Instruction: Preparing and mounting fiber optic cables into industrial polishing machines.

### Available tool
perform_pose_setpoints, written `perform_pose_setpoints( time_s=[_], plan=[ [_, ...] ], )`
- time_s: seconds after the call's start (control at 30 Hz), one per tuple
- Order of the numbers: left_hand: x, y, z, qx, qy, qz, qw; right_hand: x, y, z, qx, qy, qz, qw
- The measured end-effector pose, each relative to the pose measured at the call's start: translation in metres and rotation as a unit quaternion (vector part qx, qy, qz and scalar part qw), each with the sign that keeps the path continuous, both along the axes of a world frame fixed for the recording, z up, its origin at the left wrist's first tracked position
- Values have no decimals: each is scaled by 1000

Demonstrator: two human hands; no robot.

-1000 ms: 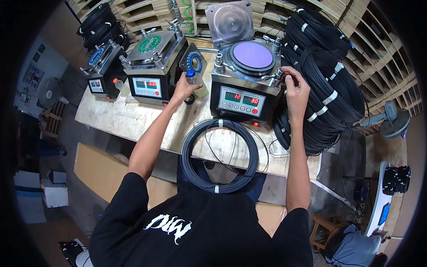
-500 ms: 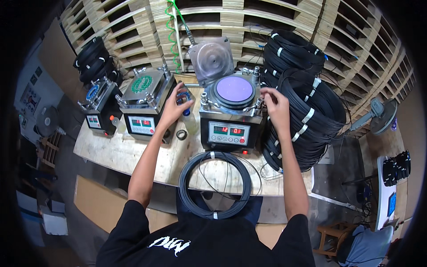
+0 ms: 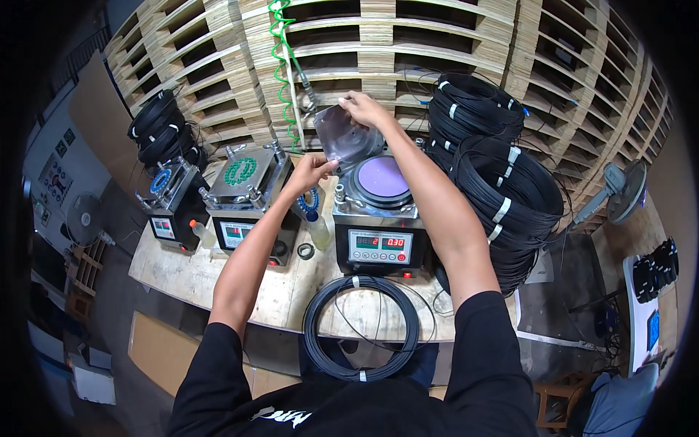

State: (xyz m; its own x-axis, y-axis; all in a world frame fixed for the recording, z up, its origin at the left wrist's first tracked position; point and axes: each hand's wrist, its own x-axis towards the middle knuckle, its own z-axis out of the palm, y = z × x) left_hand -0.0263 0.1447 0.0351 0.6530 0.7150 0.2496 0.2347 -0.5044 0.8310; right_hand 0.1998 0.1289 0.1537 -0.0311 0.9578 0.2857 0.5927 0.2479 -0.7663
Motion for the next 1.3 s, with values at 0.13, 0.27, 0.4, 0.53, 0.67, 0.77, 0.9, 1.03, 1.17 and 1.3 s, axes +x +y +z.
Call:
perform_pose_setpoints(
  time_s=[0.13, 0.27, 0.4, 0.53, 0.67, 0.77, 0.9, 1.03, 1.17, 1.3],
  plan=[
    [-3, -17, 1, 50, -76, 26, 995, -2, -26, -2, 65, 12, -81, 994],
    [-6, -51, 24, 45, -185, 37, 981, 17, -87, -5, 60, 203, -73, 975],
    [0, -77, 58, -210, -141, -103, 962, 50, -138, -23, 66, 330, -26, 941],
    [10, -61, 35, -309, -207, -85, 924, 64, -157, -52, 42, 420, -33, 906],
    [22, -51, 19, -278, -205, -48, 937, 74, -162, -81, 7, 453, -19, 891],
    [18, -46, 10, -280, -200, -42, 938, 68, -162, -86, -20, 425, -20, 905],
    [20, -66, 22, -326, -195, -7, 925, 74, -168, -89, -44, 347, -55, 935],
    [16, -57, 13, -324, -164, 5, 932, 73, -163, -103, -28, 297, -97, 950],
    [13, -56, 6, -328, -134, 38, 935, 71, -163, -109, -60, 260, -113, 957],
    [16, -50, 3, -300, -70, 34, 951, 86, -157, -125, -57, 175, -129, 974]
  ],
)
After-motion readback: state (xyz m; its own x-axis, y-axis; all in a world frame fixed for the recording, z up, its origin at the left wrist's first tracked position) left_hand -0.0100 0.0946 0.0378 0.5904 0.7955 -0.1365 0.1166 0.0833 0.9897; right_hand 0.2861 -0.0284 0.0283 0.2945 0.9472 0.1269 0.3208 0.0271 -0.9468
